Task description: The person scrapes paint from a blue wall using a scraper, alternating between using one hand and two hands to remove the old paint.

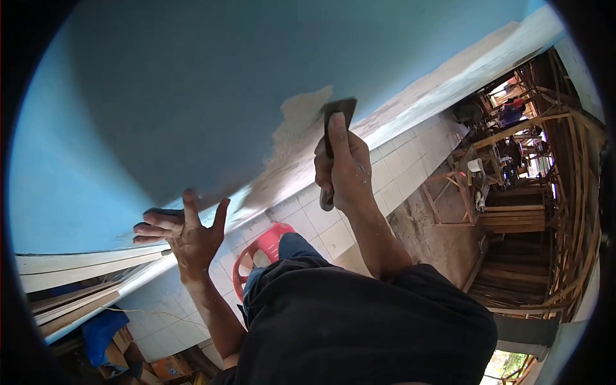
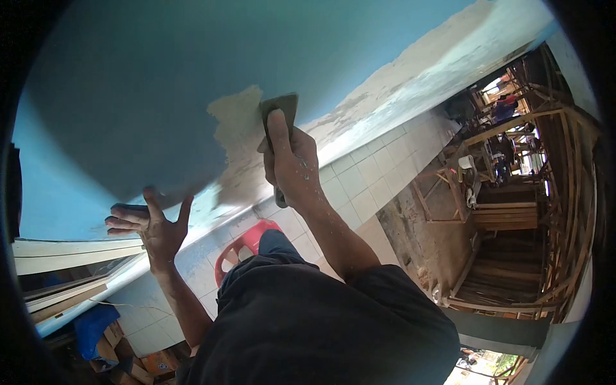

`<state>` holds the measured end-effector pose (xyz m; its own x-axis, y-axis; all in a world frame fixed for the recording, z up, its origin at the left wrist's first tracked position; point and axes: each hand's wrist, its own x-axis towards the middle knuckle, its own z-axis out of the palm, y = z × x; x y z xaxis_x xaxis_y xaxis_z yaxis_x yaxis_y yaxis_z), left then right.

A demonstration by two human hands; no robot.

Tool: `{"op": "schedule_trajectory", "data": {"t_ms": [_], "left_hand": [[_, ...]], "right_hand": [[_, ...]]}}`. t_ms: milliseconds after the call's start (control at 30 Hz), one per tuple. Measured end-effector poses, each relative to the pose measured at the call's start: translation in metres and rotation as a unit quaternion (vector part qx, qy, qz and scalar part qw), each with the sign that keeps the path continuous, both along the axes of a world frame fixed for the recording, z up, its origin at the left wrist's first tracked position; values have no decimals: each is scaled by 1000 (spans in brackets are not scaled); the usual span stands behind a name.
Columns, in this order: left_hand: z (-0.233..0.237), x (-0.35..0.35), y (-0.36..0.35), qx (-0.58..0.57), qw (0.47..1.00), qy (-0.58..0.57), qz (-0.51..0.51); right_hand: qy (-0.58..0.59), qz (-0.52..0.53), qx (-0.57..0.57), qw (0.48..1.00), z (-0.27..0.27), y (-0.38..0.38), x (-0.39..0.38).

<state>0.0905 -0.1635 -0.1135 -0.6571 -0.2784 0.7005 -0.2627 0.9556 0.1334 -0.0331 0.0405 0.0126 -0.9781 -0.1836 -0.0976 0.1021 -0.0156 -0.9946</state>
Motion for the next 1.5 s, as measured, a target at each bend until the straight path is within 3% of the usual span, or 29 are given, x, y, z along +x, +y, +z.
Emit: {"op": "schedule_trajectory", "data": {"t_ms": [200, 333, 467, 600, 767, 867, 1333, 1500], "left_hand": [[3, -1, -1, -7, 1000, 8, -13], [5, -1, 2, -4, 1000, 7, -1], [6, -1, 0, -33, 999, 7, 8], [2, -1, 0, -22, 999, -7, 22], [6, -3, -2, -29, 999, 4, 13], [1, -1, 0, -20, 1000, 10, 4], [2, -2, -1, -8, 1000, 1, -2], [5, -1, 1, -5, 1000, -11, 11]], "right_hand": [[-54, 11, 7, 998, -5, 2, 3], [9, 7, -19, 1000, 13, 1, -1], [-45, 1, -2, 999, -5, 3, 1], [15, -11, 4, 1000, 11, -1, 0], [-13, 6, 8, 1000, -7, 5, -2], [26, -13, -1, 1000, 14, -2, -3], [-38, 11, 23, 999, -3, 0, 5], [9, 19, -10, 1000, 27, -4, 2]]}}
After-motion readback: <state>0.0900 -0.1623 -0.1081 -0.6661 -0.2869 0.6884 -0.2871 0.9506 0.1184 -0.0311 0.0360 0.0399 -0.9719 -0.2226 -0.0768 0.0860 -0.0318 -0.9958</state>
